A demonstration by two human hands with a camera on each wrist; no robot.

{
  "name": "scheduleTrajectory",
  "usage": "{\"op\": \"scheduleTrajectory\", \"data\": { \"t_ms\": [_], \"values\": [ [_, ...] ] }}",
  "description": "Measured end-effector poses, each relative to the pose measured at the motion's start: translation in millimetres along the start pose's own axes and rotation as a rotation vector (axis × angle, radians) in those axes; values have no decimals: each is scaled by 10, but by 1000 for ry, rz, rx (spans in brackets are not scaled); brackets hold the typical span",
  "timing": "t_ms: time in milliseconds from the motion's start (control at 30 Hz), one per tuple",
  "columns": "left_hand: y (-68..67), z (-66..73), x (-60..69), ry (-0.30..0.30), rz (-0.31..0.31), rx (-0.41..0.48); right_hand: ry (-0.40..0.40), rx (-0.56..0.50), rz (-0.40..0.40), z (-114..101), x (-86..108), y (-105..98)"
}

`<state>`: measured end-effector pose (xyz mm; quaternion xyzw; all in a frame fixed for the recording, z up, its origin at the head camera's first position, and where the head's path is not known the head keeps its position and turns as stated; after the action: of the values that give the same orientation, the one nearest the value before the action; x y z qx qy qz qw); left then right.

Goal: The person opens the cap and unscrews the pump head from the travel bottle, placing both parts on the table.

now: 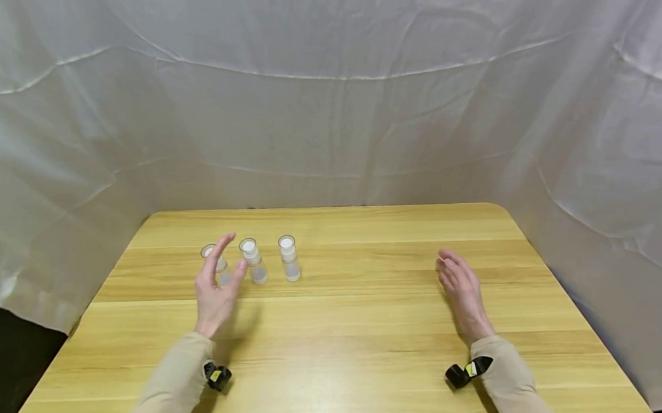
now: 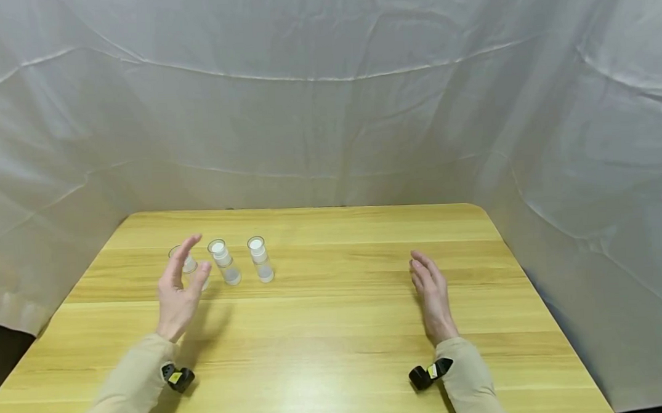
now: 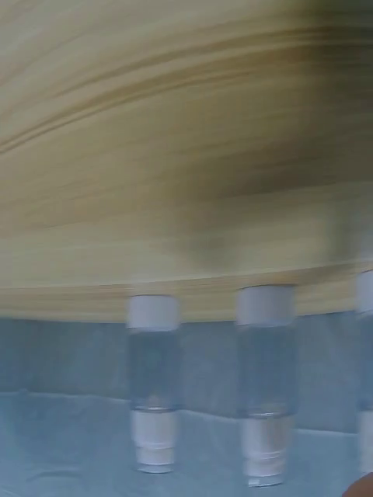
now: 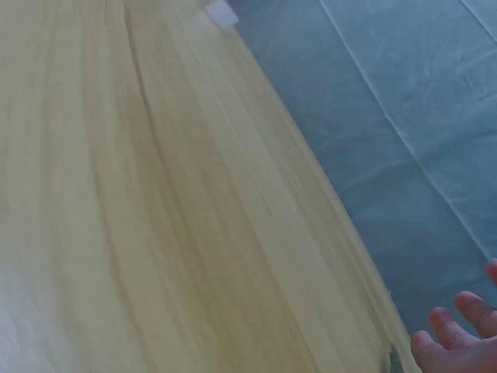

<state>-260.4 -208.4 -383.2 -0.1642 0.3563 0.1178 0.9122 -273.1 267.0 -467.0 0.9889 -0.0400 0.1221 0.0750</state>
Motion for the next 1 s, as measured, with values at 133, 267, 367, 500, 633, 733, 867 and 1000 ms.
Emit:
{"op": "scheduleTrajectory", "data": {
  "t_ms": [133,267,367,500,633,733,867,1000],
  "values": [
    [252,16,26,-20,-81,27,-41,-54,-39,-4,6,73],
    [438,85,64,-1,-133,41,-84,-86,-107,-8,17,164],
    [510,192,56,49,-138,42,-107,-87,-150,-3,23,220],
    [626,206,55,62,-159,40,-127,-81,-180,-3,24,253],
    [776,75,106,-2,-213,42,-135,-68,-205,5,21,281],
    [880,-57,152,-79,-251,63,-144,-54,-219,2,23,301],
    [996,-235,214,-192,-299,97,-150,-47,-225,-9,25,315],
    [1101,-388,274,-289,-354,130,-152,-48,-234,-11,14,330]
  ]
}}
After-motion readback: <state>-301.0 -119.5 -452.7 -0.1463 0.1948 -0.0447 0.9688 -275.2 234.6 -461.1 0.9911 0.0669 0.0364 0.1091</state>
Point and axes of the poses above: each hand's wrist, its own x-axis away from the middle knuckle, its own y-axis out of the palm, z = x × y, the point moved 10 cm from there along -x, towards the middle knuckle, and after that the axes turned 13 degrees about y, right-handed, at the moved point
